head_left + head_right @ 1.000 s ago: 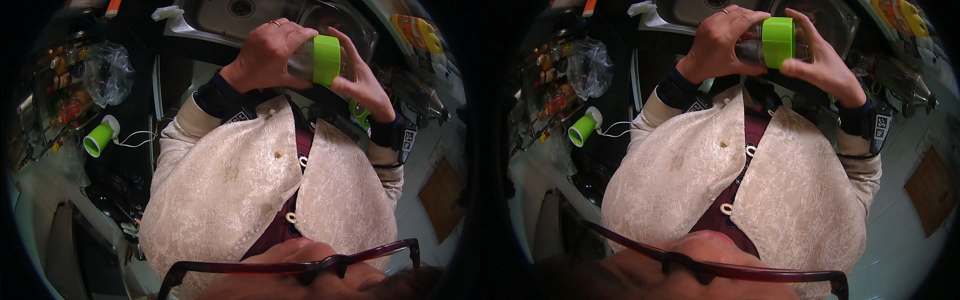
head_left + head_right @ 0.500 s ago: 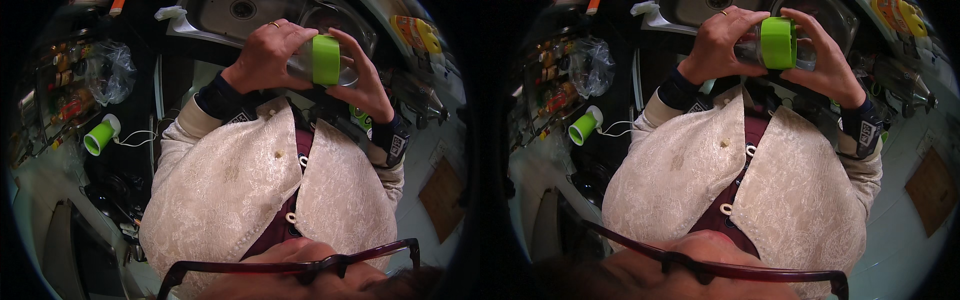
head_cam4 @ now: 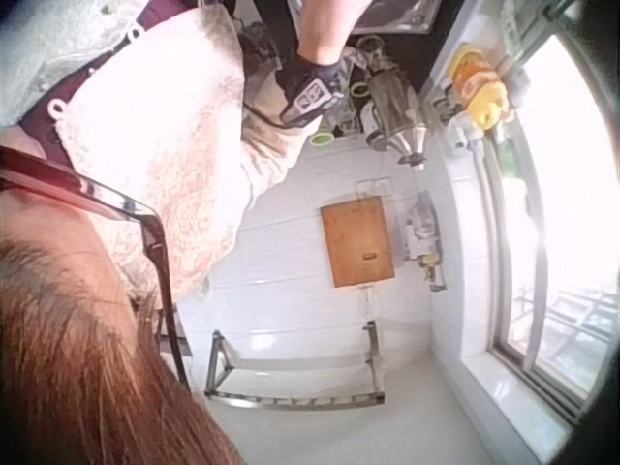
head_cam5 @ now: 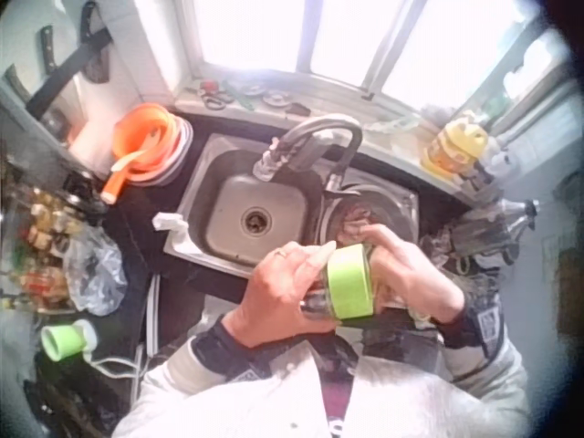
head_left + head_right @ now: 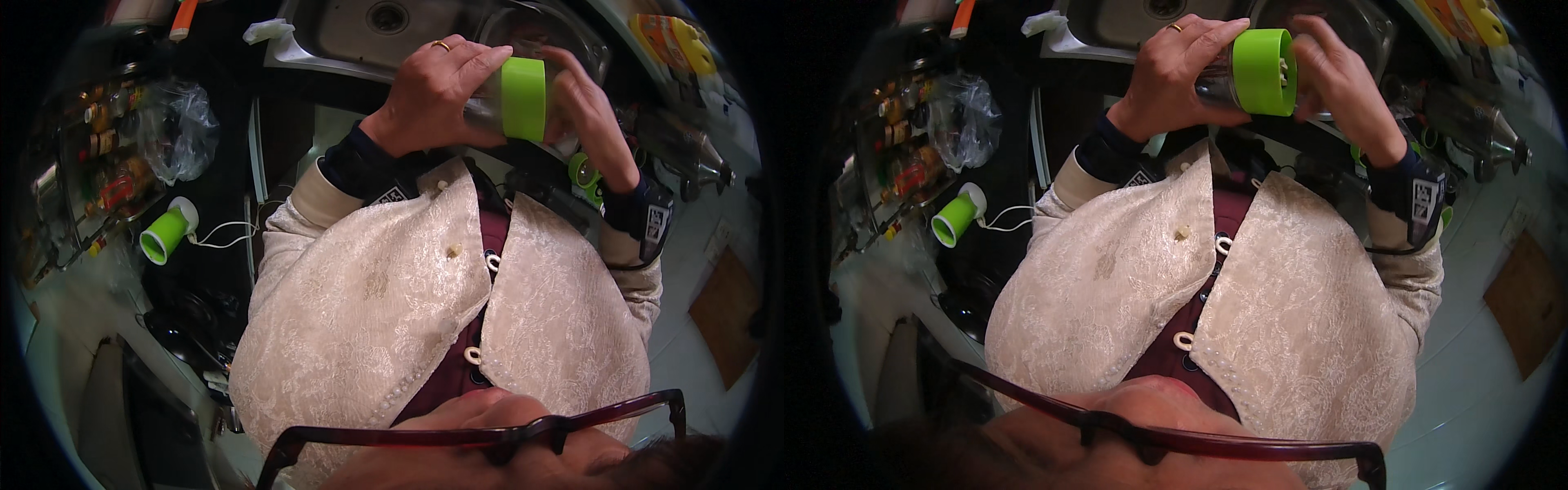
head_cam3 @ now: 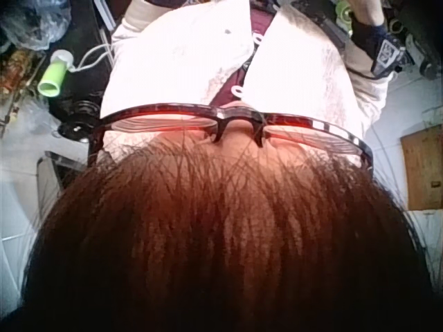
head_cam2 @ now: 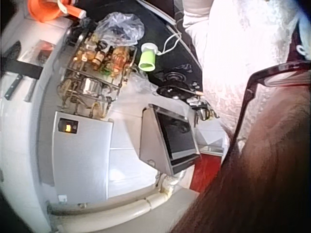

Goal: The person wipes the inside of a green plastic cup with a cloth, then places it on the counter. They pick up a clear plastic container, open a small plastic bag, and transfer small dark items into the container. Finally, they attach a green lid to the container and set it down.

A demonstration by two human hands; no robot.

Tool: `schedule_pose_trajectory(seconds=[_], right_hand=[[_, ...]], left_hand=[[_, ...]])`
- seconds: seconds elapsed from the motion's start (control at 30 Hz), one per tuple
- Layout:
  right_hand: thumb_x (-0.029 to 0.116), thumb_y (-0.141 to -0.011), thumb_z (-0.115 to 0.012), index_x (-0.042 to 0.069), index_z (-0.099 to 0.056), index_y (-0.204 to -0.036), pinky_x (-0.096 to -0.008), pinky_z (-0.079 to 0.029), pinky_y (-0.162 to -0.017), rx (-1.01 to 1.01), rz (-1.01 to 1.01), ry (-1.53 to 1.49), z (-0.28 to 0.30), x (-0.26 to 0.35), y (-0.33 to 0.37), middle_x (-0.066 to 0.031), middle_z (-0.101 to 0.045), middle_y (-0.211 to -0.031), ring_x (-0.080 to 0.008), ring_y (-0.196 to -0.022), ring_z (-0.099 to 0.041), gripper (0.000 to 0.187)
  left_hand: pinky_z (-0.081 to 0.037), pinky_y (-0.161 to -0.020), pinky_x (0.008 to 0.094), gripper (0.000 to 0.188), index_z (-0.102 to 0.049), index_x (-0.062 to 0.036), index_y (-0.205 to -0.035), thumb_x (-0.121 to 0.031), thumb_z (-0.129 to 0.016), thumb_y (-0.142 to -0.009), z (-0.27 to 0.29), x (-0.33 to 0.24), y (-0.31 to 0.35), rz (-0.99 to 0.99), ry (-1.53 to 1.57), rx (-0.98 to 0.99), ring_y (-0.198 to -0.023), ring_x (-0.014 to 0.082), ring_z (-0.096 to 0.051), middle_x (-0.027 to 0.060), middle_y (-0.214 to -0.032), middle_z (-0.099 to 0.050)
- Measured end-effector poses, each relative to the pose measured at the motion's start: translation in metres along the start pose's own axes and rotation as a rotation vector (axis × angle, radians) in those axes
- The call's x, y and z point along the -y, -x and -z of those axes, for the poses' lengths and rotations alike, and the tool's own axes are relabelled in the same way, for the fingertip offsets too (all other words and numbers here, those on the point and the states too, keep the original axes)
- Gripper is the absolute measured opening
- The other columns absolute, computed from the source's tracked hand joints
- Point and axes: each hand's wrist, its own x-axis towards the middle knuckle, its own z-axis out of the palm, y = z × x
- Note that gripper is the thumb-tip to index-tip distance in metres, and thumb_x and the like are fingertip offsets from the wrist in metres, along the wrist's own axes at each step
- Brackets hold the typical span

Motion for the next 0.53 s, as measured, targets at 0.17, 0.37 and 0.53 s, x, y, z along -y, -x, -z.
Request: schedule_pose_trajectory(seconds=[0.17,0.37,0.53], right_hand=[[0.042,-0.098,-0.066,0.008,-0.033,-0.157,-0.0349,-0.054,-0.096,-0.151,0.429,0.032,-0.013,-0.01,-0.001,-0.015,-0.061,-0.13,-0.0234,-0.114,-0.064,0.075],[0.045,-0.097,-0.066,0.003,-0.045,-0.148,-0.0312,-0.056,-0.087,-0.106,0.19,0.1,-0.012,-0.011,-0.003,-0.0161,-0.067,-0.111,-0.023,-0.099,-0.069,0.069],[0.079,-0.092,-0.047,0.014,-0.031,-0.16,-0.0221,-0.051,-0.09,-0.273,0.418,0.197,-0.017,-0.014,-0.001,-0.0135,-0.067,-0.114,-0.0197,-0.1,-0.069,0.096]], left_hand=[[-0.057,-0.084,0.0384,0.095,-0.062,-0.0038,-0.134,-0.037,-0.097,-0.053,0.001,0.004,-0.004,0.013,0.021,-0.005,-0.098,0.0295,-0.07,0.013,-0.112,-0.071],[-0.057,-0.084,0.0386,0.095,-0.063,-0.004,-0.134,-0.036,-0.098,-0.053,0.001,0.0,-0.003,0.011,-0.009,-0.002,-0.099,0.0298,-0.07,0.0138,-0.113,-0.071],[-0.057,-0.09,0.0377,0.095,-0.062,-0.0051,-0.136,-0.037,-0.098,-0.054,0.001,0.005,-0.002,0.071,0.103,0.014,-0.106,0.0325,-0.069,0.0142,-0.119,-0.07]])
